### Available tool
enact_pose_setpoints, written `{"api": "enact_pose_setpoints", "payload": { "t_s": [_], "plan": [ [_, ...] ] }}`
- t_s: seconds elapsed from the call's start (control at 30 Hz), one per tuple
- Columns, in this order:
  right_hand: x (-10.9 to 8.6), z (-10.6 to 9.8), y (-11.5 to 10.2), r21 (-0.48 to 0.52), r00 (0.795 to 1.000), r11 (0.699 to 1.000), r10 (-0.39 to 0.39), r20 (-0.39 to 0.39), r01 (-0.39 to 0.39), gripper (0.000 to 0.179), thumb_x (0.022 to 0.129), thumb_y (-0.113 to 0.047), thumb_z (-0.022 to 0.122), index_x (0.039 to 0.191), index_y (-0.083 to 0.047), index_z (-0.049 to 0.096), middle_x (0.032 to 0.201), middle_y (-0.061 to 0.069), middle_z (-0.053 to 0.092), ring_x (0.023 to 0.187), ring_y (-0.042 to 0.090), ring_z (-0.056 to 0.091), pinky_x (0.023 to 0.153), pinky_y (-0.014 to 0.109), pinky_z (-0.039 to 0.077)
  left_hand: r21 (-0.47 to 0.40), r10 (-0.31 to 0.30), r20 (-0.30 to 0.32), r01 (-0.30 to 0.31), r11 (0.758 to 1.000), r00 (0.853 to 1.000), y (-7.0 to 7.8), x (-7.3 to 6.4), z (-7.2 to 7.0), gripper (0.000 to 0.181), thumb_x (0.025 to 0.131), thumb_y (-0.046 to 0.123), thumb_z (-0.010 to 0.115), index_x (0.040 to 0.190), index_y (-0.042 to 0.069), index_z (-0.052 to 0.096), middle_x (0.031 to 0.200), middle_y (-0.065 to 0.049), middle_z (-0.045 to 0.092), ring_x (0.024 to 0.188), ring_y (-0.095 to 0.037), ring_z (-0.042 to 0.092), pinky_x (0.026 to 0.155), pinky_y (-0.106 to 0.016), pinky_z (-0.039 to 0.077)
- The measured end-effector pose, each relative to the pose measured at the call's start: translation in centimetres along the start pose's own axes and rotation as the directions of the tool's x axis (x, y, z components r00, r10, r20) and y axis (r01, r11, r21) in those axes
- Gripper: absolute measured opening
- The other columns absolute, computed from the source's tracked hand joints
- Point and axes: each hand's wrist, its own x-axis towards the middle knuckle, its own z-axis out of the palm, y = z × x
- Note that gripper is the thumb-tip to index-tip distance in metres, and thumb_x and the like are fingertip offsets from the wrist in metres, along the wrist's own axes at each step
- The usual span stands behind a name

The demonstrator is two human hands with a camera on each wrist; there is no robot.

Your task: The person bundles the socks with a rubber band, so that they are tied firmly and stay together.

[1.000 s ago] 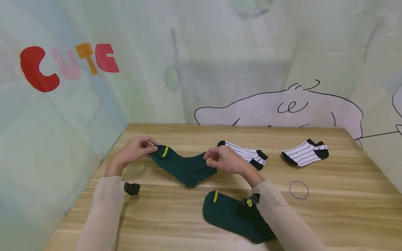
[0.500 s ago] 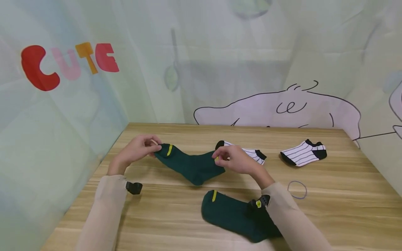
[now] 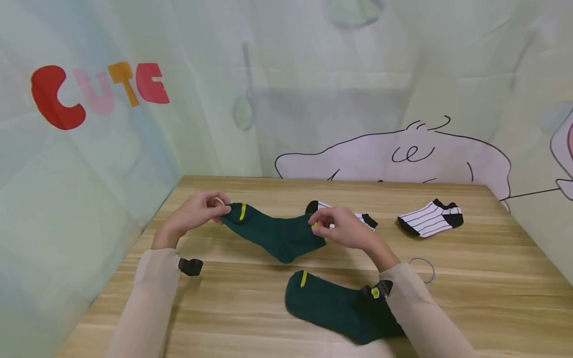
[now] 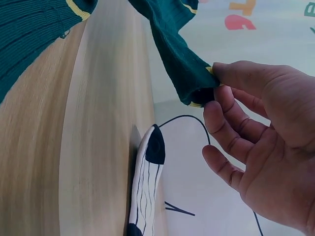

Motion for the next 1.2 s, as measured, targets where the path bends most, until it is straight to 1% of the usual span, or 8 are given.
{"api": "enact_pose_setpoints", "payload": {
  "t_s": [0.17,0.2,0.33,0.5,0.67,0.87,1.13,1.2],
  "plan": [
    [-0.5,-0.4,0.1,-0.017,1.000,1.000,-0.011,-0.002,0.011,0.015,0.096,-0.012,0.068,0.109,-0.006,0.070,0.082,-0.003,0.060,0.074,0.014,0.056,0.065,0.028,0.045,0.001,0.014,0.010,-0.014,1.000,1.000,0.1,0.2,0.1,0.020,0.101,0.017,0.062,0.107,-0.002,0.058,0.088,-0.012,0.070,0.074,-0.027,0.069,0.082,-0.049,0.055],
    [-0.6,-0.4,0.1,-0.017,1.000,1.000,-0.013,-0.003,0.013,0.015,0.096,-0.012,0.068,0.109,-0.006,0.070,0.082,-0.003,0.060,0.074,0.013,0.056,0.065,0.028,0.045,-0.002,0.014,0.013,-0.014,1.000,1.000,0.2,0.2,0.1,0.020,0.101,0.016,0.061,0.107,-0.003,0.058,0.088,-0.011,0.070,0.074,-0.027,0.069,0.082,-0.050,0.054],
    [-1.1,-0.7,0.2,-0.014,1.000,1.000,-0.010,-0.014,0.010,0.015,0.095,-0.011,0.068,0.109,-0.005,0.071,0.082,-0.003,0.060,0.075,0.014,0.057,0.066,0.029,0.047,-0.016,0.020,0.026,-0.020,1.000,0.999,0.3,0.2,0.3,0.020,0.100,0.016,0.061,0.105,-0.003,0.058,0.087,-0.011,0.070,0.074,-0.029,0.069,0.079,-0.047,0.056],
    [-1.7,-1.1,0.1,-0.019,1.000,1.000,0.007,-0.030,-0.008,0.015,0.095,-0.011,0.069,0.109,-0.007,0.071,0.085,-0.003,0.061,0.077,0.014,0.057,0.067,0.029,0.048,-0.022,0.025,0.038,-0.024,0.999,0.999,0.5,0.3,0.5,0.018,0.100,0.014,0.061,0.104,-0.003,0.057,0.085,-0.011,0.069,0.073,-0.027,0.068,0.078,-0.044,0.056],
    [-2.1,-1.7,-0.1,-0.009,0.999,1.000,0.015,-0.046,-0.016,0.014,0.094,-0.011,0.070,0.108,-0.007,0.071,0.084,-0.002,0.061,0.078,0.016,0.057,0.068,0.033,0.048,-0.030,0.028,0.043,-0.026,0.999,0.999,0.7,0.4,0.7,0.017,0.100,0.013,0.061,0.102,-0.003,0.057,0.083,-0.010,0.070,0.074,-0.029,0.069,0.081,-0.049,0.055],
    [-2.7,-2.1,0.3,0.007,0.998,1.000,0.013,-0.053,-0.013,0.013,0.094,-0.010,0.070,0.107,-0.007,0.071,0.084,-0.002,0.061,0.079,0.016,0.057,0.070,0.036,0.049,-0.060,0.042,0.060,-0.038,0.997,0.997,0.9,0.6,1.0,0.016,0.100,0.014,0.061,0.102,-0.002,0.057,0.084,-0.011,0.069,0.074,-0.029,0.069,0.081,-0.046,0.055],
    [-3.8,-2.8,0.8,0.018,0.998,1.000,0.014,-0.067,-0.013,0.012,0.095,-0.010,0.069,0.105,-0.007,0.072,0.085,-0.001,0.063,0.080,0.018,0.059,0.071,0.032,0.050,-0.111,0.078,0.099,-0.067,0.992,0.992,1.1,0.8,1.7,0.014,0.100,0.010,0.061,0.100,-0.003,0.055,0.084,-0.011,0.068,0.072,-0.029,0.068,0.077,-0.044,0.056],
    [-4.1,-3.0,0.7,0.015,0.998,1.000,0.019,-0.065,-0.018,0.012,0.095,-0.010,0.068,0.105,-0.007,0.072,0.086,-0.001,0.064,0.081,0.018,0.059,0.072,0.032,0.050,-0.115,0.084,0.104,-0.071,0.991,0.991,1.2,0.9,2.0,0.013,0.099,0.010,0.061,0.100,-0.003,0.055,0.084,-0.012,0.068,0.072,-0.031,0.068,0.077,-0.044,0.056]
  ]
}}
